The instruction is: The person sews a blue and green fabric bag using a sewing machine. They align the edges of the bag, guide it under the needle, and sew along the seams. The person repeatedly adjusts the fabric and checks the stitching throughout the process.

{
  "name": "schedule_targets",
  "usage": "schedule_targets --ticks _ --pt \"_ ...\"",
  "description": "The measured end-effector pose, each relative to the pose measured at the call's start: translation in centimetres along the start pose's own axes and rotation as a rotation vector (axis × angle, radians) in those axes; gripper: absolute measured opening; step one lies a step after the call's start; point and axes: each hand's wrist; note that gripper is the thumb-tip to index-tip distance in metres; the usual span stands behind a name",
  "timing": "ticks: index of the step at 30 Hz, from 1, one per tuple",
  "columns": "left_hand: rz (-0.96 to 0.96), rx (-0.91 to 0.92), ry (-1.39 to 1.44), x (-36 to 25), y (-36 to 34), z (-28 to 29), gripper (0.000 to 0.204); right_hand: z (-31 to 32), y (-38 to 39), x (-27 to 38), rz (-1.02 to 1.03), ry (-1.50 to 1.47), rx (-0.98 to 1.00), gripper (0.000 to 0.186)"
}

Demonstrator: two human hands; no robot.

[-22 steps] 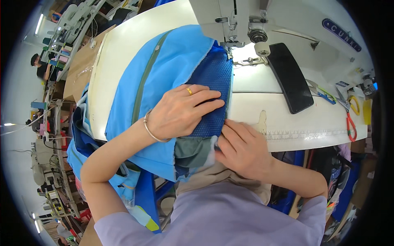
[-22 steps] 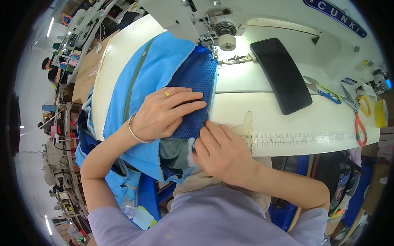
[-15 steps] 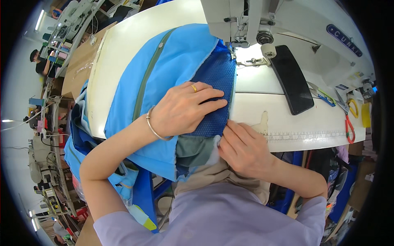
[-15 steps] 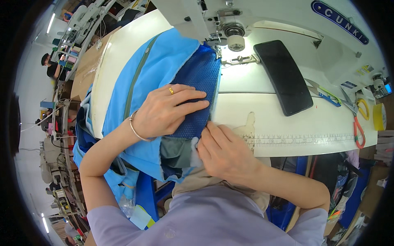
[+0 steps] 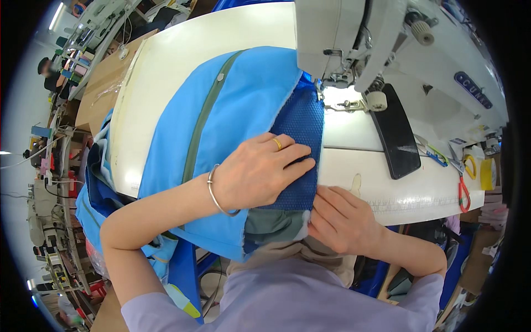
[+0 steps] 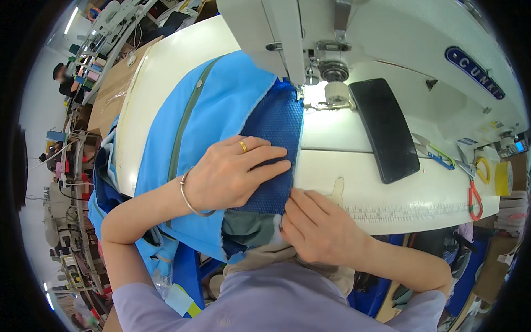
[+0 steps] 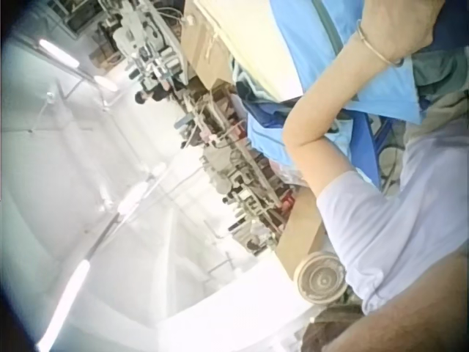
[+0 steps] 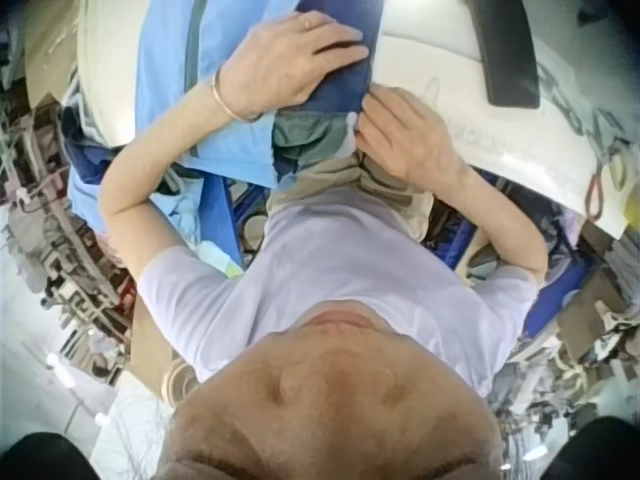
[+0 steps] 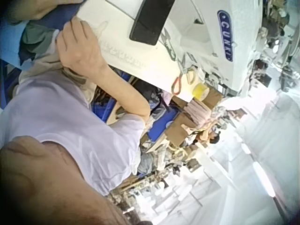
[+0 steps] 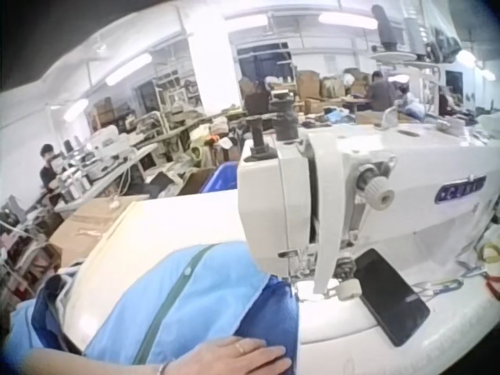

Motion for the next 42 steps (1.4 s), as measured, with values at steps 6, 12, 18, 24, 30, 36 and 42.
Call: schedule_targets --ticks 6,12,18,24,30,36,42 --pt "-0.031 -0.021 0.039 0.9 -0.5 -0.4 0.039 0.5 0.1 -0.9 0.020 -0.009 0.049 0.027" --pt "-0.025 -0.010 0.027 2.5 -1.4 -0.4 0.037 0.6 -0.8 -2.8 0.006 -0.061 0.065 0.027" --pt "-0.053 -0.021 -0.019 5.9 -2.5 -1.0 0.036 0.3 -2.3 -5.3 0.003 -0.028 0.021 0.031" --pt "0.008 0.065 0.013 6.8 -3.4 0.1 0.045 0.0 -3.4 -6.3 -0.014 -0.027 0.021 0.034" --pt "0.232 0.049 0.043 -0.4 -1.2 -1.2 0.064 -0.6 -2.6 -6.2 -0.032 -0.009 -0.034 0.039" --pt "0.061 0.078 0.147 3.2 0.2 -0.3 0.066 -1.2 -2.5 -6.0 -0.055 -0.032 -0.071 0.037" --pt "0.024 0.085 0.107 3.3 0.3 -0.1 0.055 -0.9 -2.6 -5.5 -0.106 -0.021 -0.086 0.030"
Point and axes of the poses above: each hand's wrist, its own y-axis away from the middle knuckle, its own z-axis out of the back of the hand, x = y × z, and after that the axes turned 12 degrees about -z, right-handed
